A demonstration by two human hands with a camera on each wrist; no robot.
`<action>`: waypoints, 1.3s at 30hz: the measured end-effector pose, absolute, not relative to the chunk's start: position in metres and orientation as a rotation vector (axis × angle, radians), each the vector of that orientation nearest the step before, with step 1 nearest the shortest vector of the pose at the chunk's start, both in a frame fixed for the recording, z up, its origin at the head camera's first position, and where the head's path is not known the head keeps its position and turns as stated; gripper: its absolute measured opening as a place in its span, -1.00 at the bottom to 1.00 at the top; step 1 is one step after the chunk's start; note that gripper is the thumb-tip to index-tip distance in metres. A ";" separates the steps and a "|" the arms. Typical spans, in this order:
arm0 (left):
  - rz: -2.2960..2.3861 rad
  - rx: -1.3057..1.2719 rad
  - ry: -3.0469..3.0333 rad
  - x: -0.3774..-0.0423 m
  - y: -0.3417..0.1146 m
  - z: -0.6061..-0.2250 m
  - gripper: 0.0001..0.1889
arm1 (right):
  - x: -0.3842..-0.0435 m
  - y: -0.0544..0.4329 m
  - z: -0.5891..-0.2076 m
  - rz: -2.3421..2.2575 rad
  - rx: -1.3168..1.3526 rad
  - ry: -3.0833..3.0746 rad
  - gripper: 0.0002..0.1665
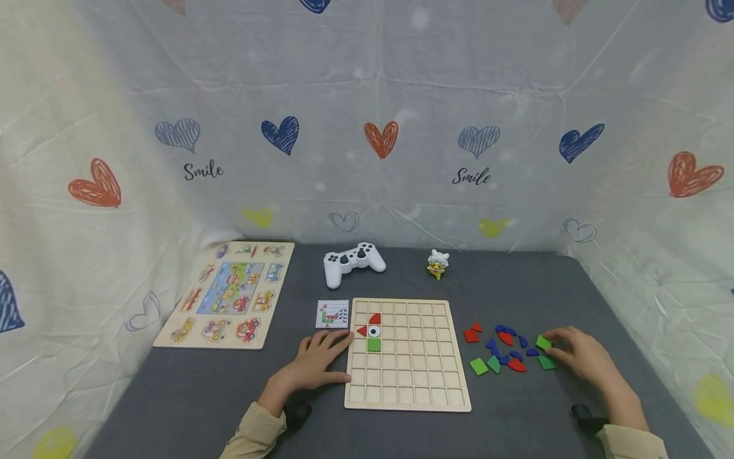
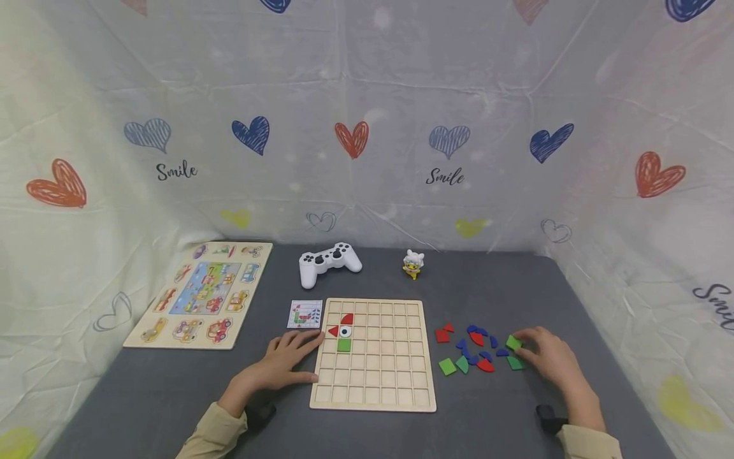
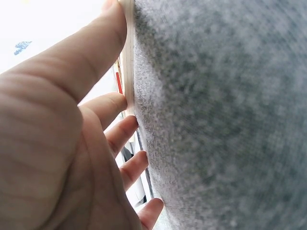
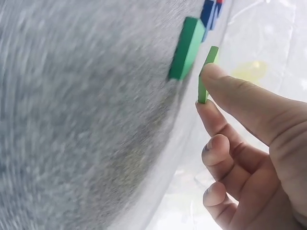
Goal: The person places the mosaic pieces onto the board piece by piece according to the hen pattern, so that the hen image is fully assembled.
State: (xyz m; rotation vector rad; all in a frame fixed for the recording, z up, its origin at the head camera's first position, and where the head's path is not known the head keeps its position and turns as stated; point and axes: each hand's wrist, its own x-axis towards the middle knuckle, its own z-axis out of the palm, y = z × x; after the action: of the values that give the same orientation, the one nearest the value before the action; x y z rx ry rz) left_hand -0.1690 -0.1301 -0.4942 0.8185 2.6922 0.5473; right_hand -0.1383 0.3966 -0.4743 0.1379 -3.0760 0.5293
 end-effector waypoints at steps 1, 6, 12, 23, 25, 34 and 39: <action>0.546 0.819 2.693 -0.169 -0.130 -0.494 -0.15 | -0.138 0.395 -0.473 0.529 0.140 -3.069 -0.66; 0.547 0.827 2.701 -0.169 -0.130 -0.495 -0.15 | -0.135 0.384 -0.468 0.530 0.162 -3.035 -0.67; 0.542 0.825 2.703 -0.169 -0.130 -0.496 -0.15 | -0.137 0.366 -0.463 0.535 0.204 -2.991 -0.68; 0.552 0.824 2.700 -0.169 -0.130 -0.495 -0.16 | -0.143 0.328 -0.456 0.540 0.380 -2.888 -0.71; 0.556 0.829 2.699 -0.168 -0.130 -0.495 -0.16 | -0.144 0.321 -0.456 0.535 0.410 -2.879 -0.71; 0.571 0.856 2.695 -0.167 -0.129 -0.490 -0.16 | -0.149 0.296 -0.459 0.489 0.498 -2.847 -0.67; 0.564 0.854 2.703 -0.167 -0.129 -0.491 -0.16 | -0.151 0.283 -0.461 0.507 0.572 -2.822 -0.67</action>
State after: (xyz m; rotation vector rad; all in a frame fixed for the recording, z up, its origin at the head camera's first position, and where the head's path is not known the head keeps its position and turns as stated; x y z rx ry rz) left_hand -0.1670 -0.1292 -0.4908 0.8541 2.7026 0.5644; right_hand -0.1509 0.2826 -0.4606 0.5719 -2.8223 0.5066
